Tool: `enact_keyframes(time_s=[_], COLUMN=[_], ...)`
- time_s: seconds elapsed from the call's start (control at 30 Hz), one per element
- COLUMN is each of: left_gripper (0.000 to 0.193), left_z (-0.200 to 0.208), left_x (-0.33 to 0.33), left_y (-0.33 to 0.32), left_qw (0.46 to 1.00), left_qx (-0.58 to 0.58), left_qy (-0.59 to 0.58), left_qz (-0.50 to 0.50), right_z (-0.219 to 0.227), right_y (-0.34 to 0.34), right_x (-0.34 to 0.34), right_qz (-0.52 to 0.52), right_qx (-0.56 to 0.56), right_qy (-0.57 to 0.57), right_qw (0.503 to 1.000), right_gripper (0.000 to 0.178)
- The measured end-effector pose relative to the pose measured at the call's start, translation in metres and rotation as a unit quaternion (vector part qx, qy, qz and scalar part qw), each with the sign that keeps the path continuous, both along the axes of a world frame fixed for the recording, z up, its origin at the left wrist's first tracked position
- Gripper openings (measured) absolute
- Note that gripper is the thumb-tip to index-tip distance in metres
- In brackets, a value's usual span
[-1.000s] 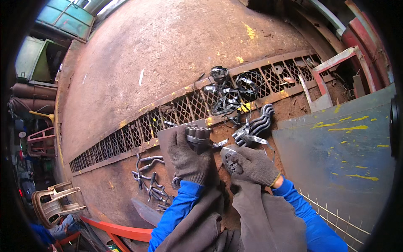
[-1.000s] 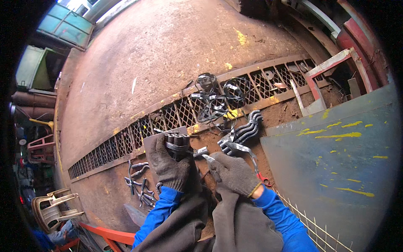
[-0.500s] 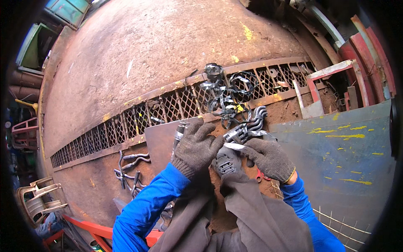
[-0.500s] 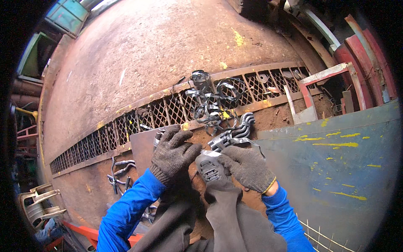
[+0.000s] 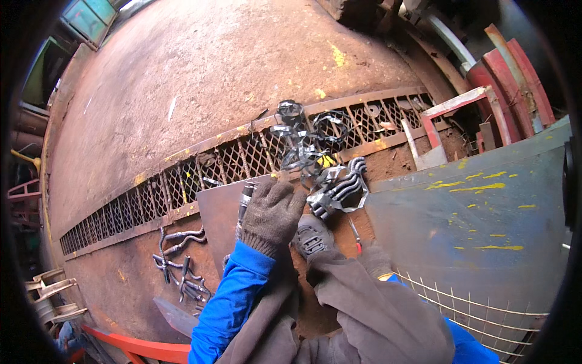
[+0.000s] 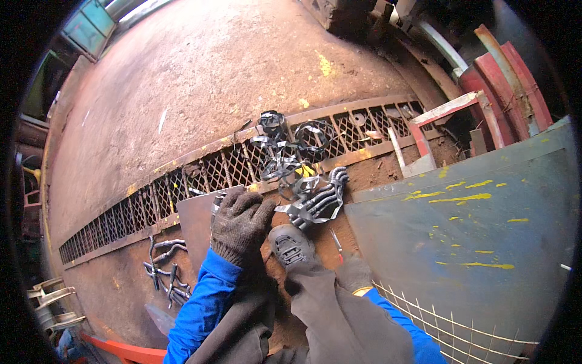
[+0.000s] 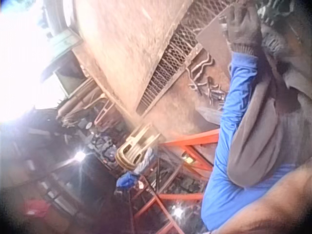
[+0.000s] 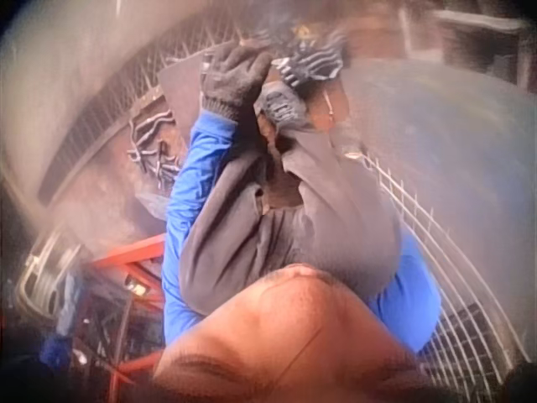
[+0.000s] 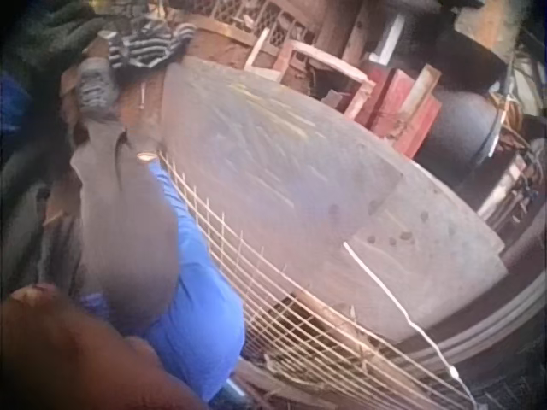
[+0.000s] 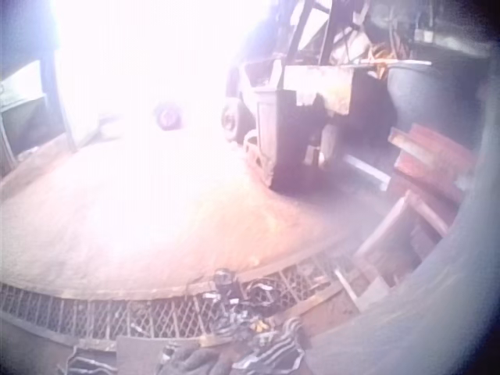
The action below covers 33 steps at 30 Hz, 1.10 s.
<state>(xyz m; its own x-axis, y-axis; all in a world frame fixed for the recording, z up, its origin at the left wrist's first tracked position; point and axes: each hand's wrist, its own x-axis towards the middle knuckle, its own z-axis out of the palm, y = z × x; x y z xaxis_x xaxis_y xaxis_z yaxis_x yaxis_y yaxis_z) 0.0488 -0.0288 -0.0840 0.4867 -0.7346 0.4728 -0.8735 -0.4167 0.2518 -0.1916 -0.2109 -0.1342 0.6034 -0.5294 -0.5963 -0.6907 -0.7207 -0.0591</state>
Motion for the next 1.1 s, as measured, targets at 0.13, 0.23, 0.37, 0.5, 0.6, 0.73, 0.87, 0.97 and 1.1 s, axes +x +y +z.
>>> enact_keyframes(time_s=[0.13, 0.23, 0.37, 0.5, 0.6, 0.73, 0.87, 0.97, 1.1], left_gripper=[0.022, 0.023, 0.023, 0.023, 0.025, 0.027, 0.027, 0.027, 0.027], left_z=[0.004, 0.001, -0.004, -0.005, -0.008, -0.001, 0.002, -0.004, 0.002], left_x=[0.001, 0.001, 0.001, -0.001, -0.002, -0.005, -0.005, -0.001, -0.002], left_y=[-0.004, 0.005, -0.001, 0.002, 0.007, -0.001, 0.011, 0.001, 0.009], left_qw=[1.0, 1.0, 1.0, 0.998, 0.997, 0.997, 0.998, 0.998, 0.999], left_qx=[0.015, 0.015, 0.008, -0.004, 0.005, 0.022, 0.02, 0.008, 0.018], left_qy=[-0.011, 0.001, 0.026, 0.062, 0.073, 0.065, 0.061, 0.055, 0.051], left_qz=[-0.006, 0.006, -0.01, -0.015, -0.015, -0.02, 0.007, -0.021, -0.002], right_z=[0.008, 0.01, 0.007, -0.021, -0.055, -0.094, -0.066, -0.048, -0.021], right_y=[0.016, 0.025, 0.026, 0.011, -0.018, -0.037, -0.03, -0.029, -0.02], right_x=[-0.025, -0.056, -0.086, -0.083, -0.059, -0.093, -0.064, -0.052, -0.012], right_qz=[-0.024, -0.021, -0.039, -0.031, -0.024, -0.12, -0.264, -0.339, -0.255], right_qx=[-0.072, -0.084, -0.088, -0.076, -0.053, 0.113, 0.351, 0.438, 0.445], right_qy=[0.155, 0.179, 0.209, 0.208, 0.155, -0.044, -0.158, -0.229, -0.318], right_qw=[0.985, 0.98, 0.973, 0.975, 0.986, 0.985, 0.884, 0.801, 0.798], right_gripper=[0.014, 0.016, 0.017, 0.019, 0.021, 0.05, 0.053, 0.06, 0.066])
